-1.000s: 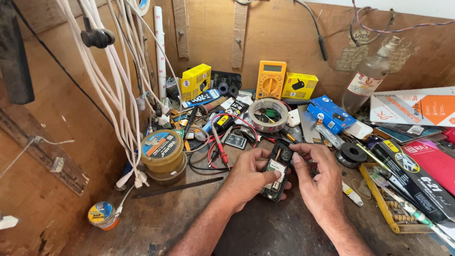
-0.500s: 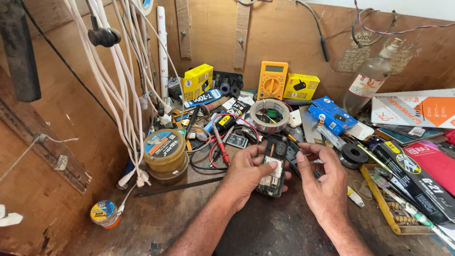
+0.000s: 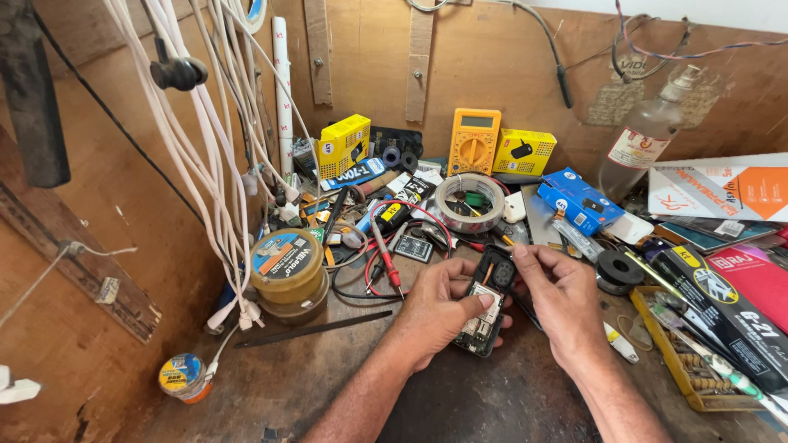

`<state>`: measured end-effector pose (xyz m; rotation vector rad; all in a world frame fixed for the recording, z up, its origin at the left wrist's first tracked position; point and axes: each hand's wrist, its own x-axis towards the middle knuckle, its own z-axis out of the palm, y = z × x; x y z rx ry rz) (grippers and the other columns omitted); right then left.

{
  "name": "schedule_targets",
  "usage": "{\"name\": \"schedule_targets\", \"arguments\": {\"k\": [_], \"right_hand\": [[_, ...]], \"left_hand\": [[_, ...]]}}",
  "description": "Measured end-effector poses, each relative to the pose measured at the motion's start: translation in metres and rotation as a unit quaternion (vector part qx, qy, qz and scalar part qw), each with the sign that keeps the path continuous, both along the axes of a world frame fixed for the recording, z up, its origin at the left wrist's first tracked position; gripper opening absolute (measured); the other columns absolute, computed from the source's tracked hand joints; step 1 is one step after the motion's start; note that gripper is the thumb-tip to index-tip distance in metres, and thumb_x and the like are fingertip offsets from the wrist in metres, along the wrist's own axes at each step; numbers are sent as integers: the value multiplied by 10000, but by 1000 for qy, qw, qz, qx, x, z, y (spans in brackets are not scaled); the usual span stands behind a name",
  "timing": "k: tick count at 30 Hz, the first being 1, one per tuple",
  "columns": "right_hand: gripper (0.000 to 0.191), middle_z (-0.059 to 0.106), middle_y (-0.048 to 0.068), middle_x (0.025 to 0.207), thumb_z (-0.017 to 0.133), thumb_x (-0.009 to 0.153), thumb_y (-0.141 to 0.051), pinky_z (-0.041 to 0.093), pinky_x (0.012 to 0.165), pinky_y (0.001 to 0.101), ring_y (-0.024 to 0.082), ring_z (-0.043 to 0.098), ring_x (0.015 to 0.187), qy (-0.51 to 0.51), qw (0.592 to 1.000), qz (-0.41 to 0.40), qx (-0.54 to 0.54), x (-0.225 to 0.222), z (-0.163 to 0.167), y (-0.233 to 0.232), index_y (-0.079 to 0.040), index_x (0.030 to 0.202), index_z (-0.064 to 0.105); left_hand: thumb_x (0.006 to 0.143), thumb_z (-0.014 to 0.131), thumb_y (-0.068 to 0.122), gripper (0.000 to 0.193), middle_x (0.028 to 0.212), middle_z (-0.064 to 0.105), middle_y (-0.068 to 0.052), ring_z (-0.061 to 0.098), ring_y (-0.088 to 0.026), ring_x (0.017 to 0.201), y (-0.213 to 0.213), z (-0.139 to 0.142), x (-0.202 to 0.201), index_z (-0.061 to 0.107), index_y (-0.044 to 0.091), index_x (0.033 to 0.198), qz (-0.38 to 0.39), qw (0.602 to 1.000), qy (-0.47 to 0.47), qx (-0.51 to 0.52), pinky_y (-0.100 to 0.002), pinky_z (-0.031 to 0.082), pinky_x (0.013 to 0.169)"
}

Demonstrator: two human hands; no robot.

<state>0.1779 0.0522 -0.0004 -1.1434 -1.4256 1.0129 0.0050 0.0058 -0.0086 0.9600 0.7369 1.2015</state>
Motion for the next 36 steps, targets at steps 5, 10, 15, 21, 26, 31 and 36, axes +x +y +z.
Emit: {"name": "schedule_targets", "arguments": {"k": [5, 10, 15, 21, 26, 31, 36], "right_hand": [[233, 674, 1, 738, 702, 972, -222, 447, 577, 228, 63, 552, 644, -16, 1000, -18, 2, -1, -3, 3, -4, 998, 780], [228, 712, -4, 765, 717, 961, -203, 450, 580, 224, 50, 560, 657, -31, 999, -36, 23, -5, -5, 0, 15, 984, 780], [265, 709, -3, 783, 691, 979, -246, 477, 599, 219, 52, 586, 672, 48, 999, -20, -17, -4, -5, -1, 5, 1024, 765], [303, 745, -5, 880, 663, 1004, -288, 520, 702, 201, 37, 640, 779, -16, 991, -57, 122, 5, -7, 1, -31, 1139, 751], [294, 769, 48, 949, 673, 1008, -291, 513, 723, 237, 89, 660, 816, -67, 984, -109, 125, 20, -6, -8, -31, 1115, 759], [269, 752, 78, 1040, 773, 877, -293, 497, 777, 402, 245, 628, 966, -365, 898, -152, 193, 19, -6, -22, -64, 1018, 783], [402, 688, 130, 1145, 811, 772, -243, 401, 1020, 471, 358, 533, 1158, -451, 834, -148, 281, 11, -9, -31, -47, 1111, 725]], "left_hand": [[928, 618, -43, 329, 957, 731, -206, 763, -275, 807, 0, -2, 2, 551, -83, 1247, -2, 1000, -5, -1, -414, 673, 639], [914, 615, -51, 343, 946, 734, -213, 766, -277, 796, 0, -2, 0, 547, -83, 1248, -2, 1000, 4, -9, -410, 673, 636], [918, 622, -45, 341, 957, 741, -205, 767, -261, 798, 1, -2, -1, 546, -82, 1249, 2, 1000, 1, 0, -406, 674, 644], [936, 602, -31, 310, 1022, 734, -198, 764, -256, 835, 4, -7, -1, 531, -78, 1234, 10, 1000, -28, -1, -413, 676, 658], [925, 580, -62, 342, 1062, 728, -221, 766, -291, 890, 9, -10, -4, 508, -67, 1259, 36, 994, -95, -35, -442, 678, 695], [898, 572, -122, 373, 1084, 729, -225, 771, -299, 931, 14, -15, -6, 498, -73, 1260, 39, 992, -114, -22, -459, 690, 745], [913, 562, -134, 371, 1079, 712, -237, 750, -322, 926, 15, -17, -7, 484, -58, 1268, 23, 994, -104, 19, -459, 670, 745]]}}
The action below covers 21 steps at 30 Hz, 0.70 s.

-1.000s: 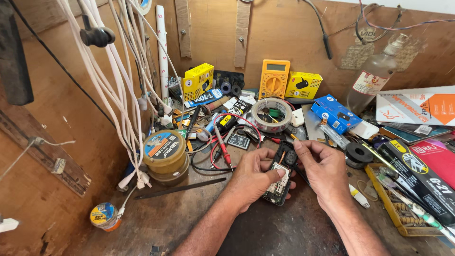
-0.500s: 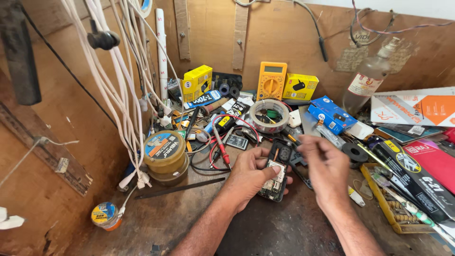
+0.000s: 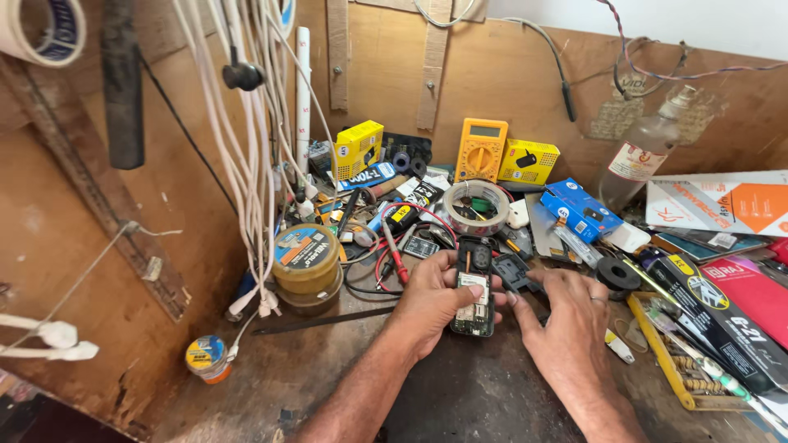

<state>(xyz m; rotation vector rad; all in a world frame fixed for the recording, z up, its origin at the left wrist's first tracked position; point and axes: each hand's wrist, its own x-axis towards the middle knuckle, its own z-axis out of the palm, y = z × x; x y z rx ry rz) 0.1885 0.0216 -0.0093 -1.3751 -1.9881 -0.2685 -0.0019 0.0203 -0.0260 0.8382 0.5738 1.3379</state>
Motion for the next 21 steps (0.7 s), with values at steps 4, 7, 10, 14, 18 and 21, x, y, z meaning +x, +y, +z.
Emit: {"name": "schedule_targets", "arguments": {"k": [4, 7, 10, 14, 18, 21], "right_hand": [[444, 666, 144, 1137, 820, 763, -266, 410, 993, 490, 374, 523, 1160, -19, 999, -32, -25, 1, -4, 1, -34, 1124, 705], [423, 664, 141, 1126, 816, 785, -289, 412, 993, 488, 363, 527, 1157, -26, 998, -36, -46, 2, -6, 5, -21, 1089, 695], [406, 669, 134, 1110, 807, 803, -300, 409, 987, 491, 355, 532, 1150, -20, 998, -35, -50, 3, -7, 4, -28, 1085, 700], [396, 678, 136, 1100, 807, 805, -271, 405, 979, 493, 360, 540, 1132, -13, 999, -25, -41, 3, -5, 1, -31, 1103, 705], [402, 697, 141, 1059, 827, 773, -228, 421, 974, 466, 350, 559, 1099, 24, 998, -17, -48, 0, -1, -2, -36, 1106, 709], [411, 734, 127, 1000, 854, 749, -223, 448, 952, 465, 340, 583, 1063, 36, 997, -30, -64, -3, 5, -4, -37, 1091, 724]], "left_hand": [[933, 555, -97, 342, 1113, 717, -230, 755, -313, 944, -1, 0, 2, 486, -61, 1265, 10, 1000, -16, -18, -452, 684, 754], [944, 554, -47, 336, 1155, 709, -211, 751, -299, 960, -2, 3, 1, 486, -49, 1273, 12, 999, -27, -32, -456, 688, 734], [912, 587, -66, 384, 1192, 686, -189, 738, -288, 997, -4, 5, 2, 481, -27, 1279, 18, 999, -29, -34, -461, 691, 735], [841, 617, -158, 452, 1213, 671, -183, 730, -288, 1038, -5, 6, 1, 502, -39, 1262, 32, 999, -11, -13, -462, 692, 764], [821, 588, -178, 471, 1213, 677, -182, 732, -287, 1036, -5, 7, 1, 519, -26, 1261, 46, 999, 2, -6, -459, 692, 763], [825, 600, -179, 451, 1206, 680, -182, 732, -287, 1033, -5, 9, 1, 512, -59, 1250, 56, 998, -9, -20, -449, 694, 763]]}}
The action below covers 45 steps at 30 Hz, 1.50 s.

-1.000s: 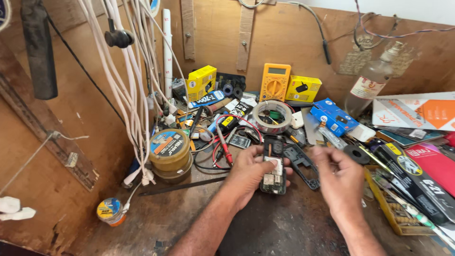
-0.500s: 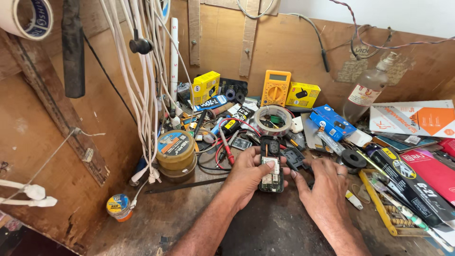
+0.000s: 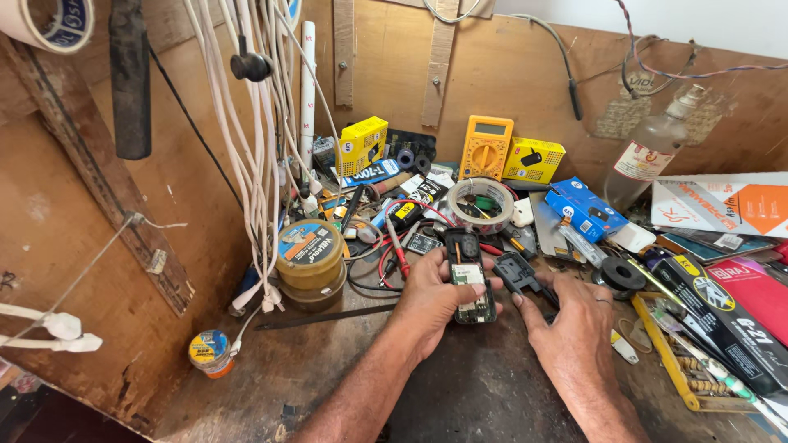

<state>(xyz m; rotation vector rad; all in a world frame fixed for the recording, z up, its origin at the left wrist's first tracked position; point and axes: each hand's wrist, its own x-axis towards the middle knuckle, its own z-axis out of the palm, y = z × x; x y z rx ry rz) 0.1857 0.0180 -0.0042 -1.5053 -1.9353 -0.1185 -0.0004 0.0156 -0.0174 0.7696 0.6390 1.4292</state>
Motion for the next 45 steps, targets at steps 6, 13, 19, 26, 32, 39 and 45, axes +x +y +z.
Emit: {"name": "schedule_targets", "arguments": {"k": [6, 13, 19, 26, 32, 39, 45], "right_hand": [[424, 755, 140, 974, 876, 732, -225, 505, 915, 471, 336, 655, 1008, 34, 999, -13, 11, -4, 12, -8, -38, 1089, 744], [441, 731, 149, 1003, 872, 756, -206, 554, 817, 408, 277, 710, 920, 93, 989, 44, 102, -11, 20, -14, 1, 1101, 693], [513, 681, 105, 1050, 876, 705, -112, 552, 691, 327, 169, 688, 773, 152, 982, 100, 44, -17, 22, -21, -3, 1168, 683], [645, 650, 109, 1180, 855, 752, -52, 525, 730, 252, 105, 595, 868, 298, 926, 223, -57, -7, 8, -8, 59, 1315, 559], [583, 680, 135, 1124, 792, 818, -181, 553, 650, 310, 135, 650, 919, 380, 884, 218, -163, 2, 3, 1, 28, 1318, 578], [665, 754, 214, 992, 372, 1002, -542, 565, 525, 383, 279, 680, 719, 488, 772, 216, -345, 4, 16, -3, 27, 1250, 610], [563, 744, 198, 1041, 406, 1032, -433, 556, 585, 361, 256, 673, 741, 537, 663, 273, -444, 6, 24, -5, 29, 1263, 632]], "left_hand": [[887, 595, -69, 389, 1172, 693, -186, 732, -262, 1025, 0, 6, -2, 495, -17, 1260, 5, 998, -37, -44, -426, 677, 777], [924, 648, 87, 342, 1096, 705, -167, 741, -245, 958, 1, 3, -2, 536, -27, 1226, 4, 996, -70, -46, -421, 671, 717], [867, 735, 21, 348, 959, 726, -163, 749, -235, 775, 1, 2, 2, 549, -36, 1156, 48, 998, -17, -29, -378, 680, 610], [829, 761, -1, 340, 916, 722, -163, 745, -229, 715, -3, 7, 2, 572, -50, 1108, 71, 997, 0, -27, -363, 663, 531], [820, 741, -2, 363, 922, 725, -141, 746, -210, 721, -4, 13, 1, 555, -28, 1130, 91, 995, 12, -34, -359, 663, 519], [825, 728, 4, 336, 907, 744, -138, 739, -219, 638, -5, 15, 1, 574, -28, 1121, 108, 993, 23, -45, -325, 639, 493], [819, 733, 2, 312, 887, 727, -134, 726, -228, 580, -5, 12, 0, 576, -27, 1087, 122, 991, 31, -40, -328, 623, 471]]}}
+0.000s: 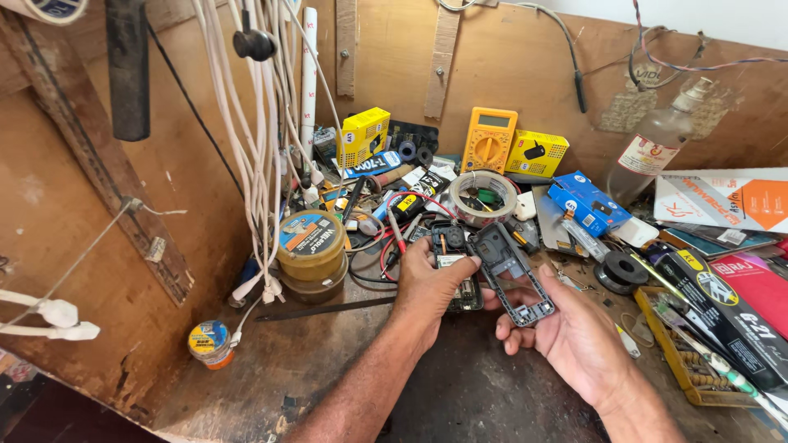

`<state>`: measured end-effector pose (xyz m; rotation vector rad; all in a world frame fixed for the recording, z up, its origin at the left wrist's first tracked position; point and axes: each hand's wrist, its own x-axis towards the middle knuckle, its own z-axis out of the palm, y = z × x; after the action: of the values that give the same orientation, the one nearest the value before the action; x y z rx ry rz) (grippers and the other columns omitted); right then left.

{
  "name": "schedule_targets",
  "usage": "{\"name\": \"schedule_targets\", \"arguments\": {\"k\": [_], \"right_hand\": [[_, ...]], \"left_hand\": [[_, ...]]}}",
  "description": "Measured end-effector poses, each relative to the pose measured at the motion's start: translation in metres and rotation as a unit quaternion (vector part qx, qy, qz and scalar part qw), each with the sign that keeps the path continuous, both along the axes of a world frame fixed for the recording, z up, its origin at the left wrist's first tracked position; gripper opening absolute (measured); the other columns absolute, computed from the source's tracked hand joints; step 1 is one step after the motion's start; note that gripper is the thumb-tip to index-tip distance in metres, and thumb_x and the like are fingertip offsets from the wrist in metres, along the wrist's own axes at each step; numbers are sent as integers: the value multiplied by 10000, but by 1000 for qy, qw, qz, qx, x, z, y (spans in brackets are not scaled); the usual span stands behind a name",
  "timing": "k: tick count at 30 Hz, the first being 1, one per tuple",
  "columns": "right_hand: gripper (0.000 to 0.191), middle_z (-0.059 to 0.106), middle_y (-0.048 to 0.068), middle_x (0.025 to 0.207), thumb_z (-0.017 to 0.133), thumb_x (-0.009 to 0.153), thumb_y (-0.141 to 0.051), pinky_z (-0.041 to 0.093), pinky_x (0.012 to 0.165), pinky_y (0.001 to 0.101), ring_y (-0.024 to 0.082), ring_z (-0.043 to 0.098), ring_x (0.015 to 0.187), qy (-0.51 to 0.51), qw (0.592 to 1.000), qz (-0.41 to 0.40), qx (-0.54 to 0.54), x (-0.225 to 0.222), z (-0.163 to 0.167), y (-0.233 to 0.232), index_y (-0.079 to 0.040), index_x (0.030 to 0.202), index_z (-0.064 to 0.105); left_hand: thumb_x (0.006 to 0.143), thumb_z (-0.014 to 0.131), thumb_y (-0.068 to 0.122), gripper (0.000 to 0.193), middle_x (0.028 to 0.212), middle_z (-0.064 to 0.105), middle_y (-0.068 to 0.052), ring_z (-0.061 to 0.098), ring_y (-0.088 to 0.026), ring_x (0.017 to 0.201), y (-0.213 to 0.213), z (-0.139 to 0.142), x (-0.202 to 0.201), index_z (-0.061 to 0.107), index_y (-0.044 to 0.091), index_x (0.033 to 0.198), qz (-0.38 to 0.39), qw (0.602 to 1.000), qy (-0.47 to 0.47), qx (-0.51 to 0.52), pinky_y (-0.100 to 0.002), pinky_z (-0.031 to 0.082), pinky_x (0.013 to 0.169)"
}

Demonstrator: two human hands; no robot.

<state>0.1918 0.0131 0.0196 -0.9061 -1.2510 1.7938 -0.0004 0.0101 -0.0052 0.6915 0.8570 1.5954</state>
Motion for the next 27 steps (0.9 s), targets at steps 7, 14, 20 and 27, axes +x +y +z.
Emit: {"name": "schedule_targets", "arguments": {"k": [7, 14, 20, 27], "right_hand": [[506, 739, 200, 1074, 478, 1025, -387, 560, 633, 358, 237, 678, 781, 48, 998, 12, -39, 5, -2, 4, 31, 1262, 637], [512, 754, 202, 1087, 549, 998, -378, 570, 676, 385, 260, 705, 829, 30, 999, -24, -8, 11, -5, 8, 52, 1245, 675], [401, 735, 191, 1051, 604, 980, -308, 590, 794, 437, 291, 720, 888, 34, 994, -108, 7, 14, -10, 13, 39, 1171, 669], [286, 738, 180, 1053, 656, 952, -204, 596, 801, 475, 293, 722, 900, 39, 987, -155, 24, 12, -16, 15, 30, 1113, 683]], "left_hand": [[825, 736, 20, 309, 883, 730, -139, 721, -216, 584, 0, -1, 0, 569, -22, 1082, 2, 1000, 4, -7, -317, 615, 480], [945, 658, 234, 354, 946, 737, -133, 735, -209, 689, 5, 0, 0, 592, -28, 1176, -45, 997, -62, 8, -330, 625, 563], [1021, 298, 619, 706, 1139, 695, -176, 694, -279, 1005, 13, -6, -3, 539, 30, 1329, -122, 982, -142, -21, -473, 623, 813], [1006, 235, 666, 759, 1199, 696, -179, 679, -292, 1065, 19, -15, -2, 535, 61, 1352, -130, 970, -207, -9, -469, 561, 954]]}}
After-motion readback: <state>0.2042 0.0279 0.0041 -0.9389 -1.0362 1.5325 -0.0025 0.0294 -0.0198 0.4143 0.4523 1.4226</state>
